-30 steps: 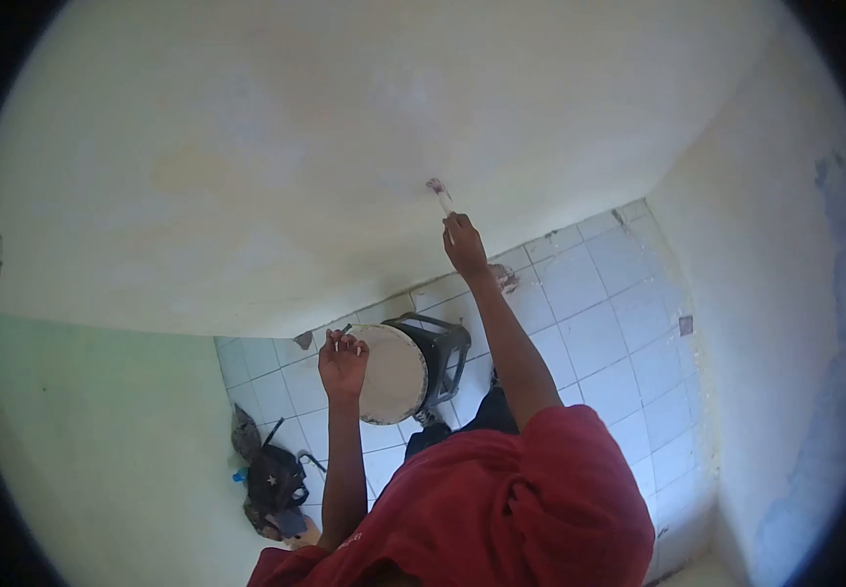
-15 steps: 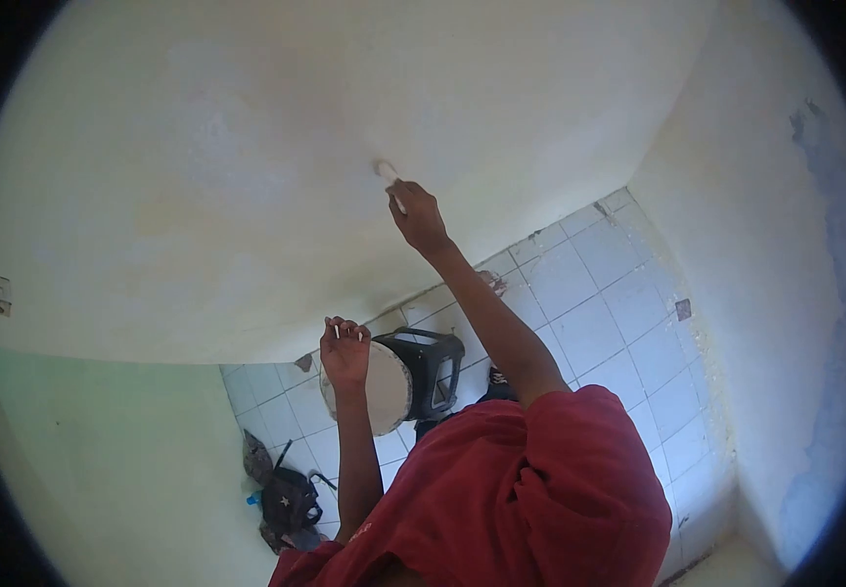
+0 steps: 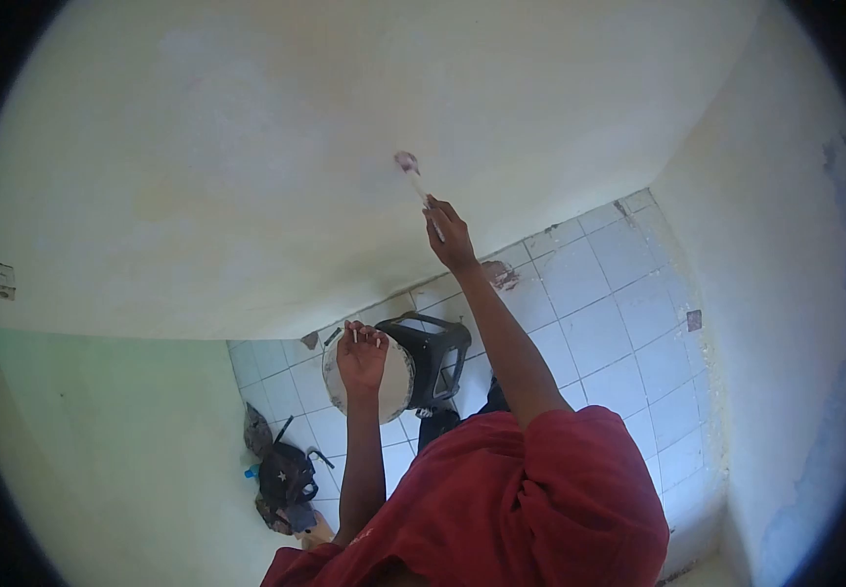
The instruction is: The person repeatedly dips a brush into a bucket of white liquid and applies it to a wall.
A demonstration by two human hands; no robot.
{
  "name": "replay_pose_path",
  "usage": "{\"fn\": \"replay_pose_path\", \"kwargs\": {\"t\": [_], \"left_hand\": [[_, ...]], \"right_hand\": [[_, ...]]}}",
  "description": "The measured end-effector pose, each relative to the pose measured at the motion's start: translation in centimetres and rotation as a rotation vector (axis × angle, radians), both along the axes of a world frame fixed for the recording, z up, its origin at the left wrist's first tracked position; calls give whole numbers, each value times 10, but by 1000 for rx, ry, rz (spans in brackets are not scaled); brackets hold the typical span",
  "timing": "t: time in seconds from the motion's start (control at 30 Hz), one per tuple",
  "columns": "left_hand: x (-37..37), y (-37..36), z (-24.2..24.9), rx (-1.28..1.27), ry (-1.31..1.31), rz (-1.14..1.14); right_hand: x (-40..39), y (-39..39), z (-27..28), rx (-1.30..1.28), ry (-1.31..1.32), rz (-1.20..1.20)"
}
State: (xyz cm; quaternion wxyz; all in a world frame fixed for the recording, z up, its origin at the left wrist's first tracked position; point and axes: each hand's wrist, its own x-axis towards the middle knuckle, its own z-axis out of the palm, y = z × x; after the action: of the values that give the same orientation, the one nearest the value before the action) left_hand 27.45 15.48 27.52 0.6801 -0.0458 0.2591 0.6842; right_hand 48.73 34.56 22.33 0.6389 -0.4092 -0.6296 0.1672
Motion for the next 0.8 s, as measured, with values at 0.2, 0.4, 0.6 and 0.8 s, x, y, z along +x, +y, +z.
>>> {"fn": "replay_pose_path", "kwargs": {"t": [0.2, 0.4, 0.6, 0.8], "left_hand": [[-8, -8, -1, -49, 32, 17], [-13, -12, -5, -56, 24, 3], [-11, -3, -9, -47, 18, -23], [-6, 4, -6, -17, 4, -18]], "right_hand": [[4, -4, -73, -307, -82, -26], [7, 8, -40, -280, -131, -98], [8, 19, 131, 78, 51, -144], [1, 15, 183, 280, 509, 95]]}}
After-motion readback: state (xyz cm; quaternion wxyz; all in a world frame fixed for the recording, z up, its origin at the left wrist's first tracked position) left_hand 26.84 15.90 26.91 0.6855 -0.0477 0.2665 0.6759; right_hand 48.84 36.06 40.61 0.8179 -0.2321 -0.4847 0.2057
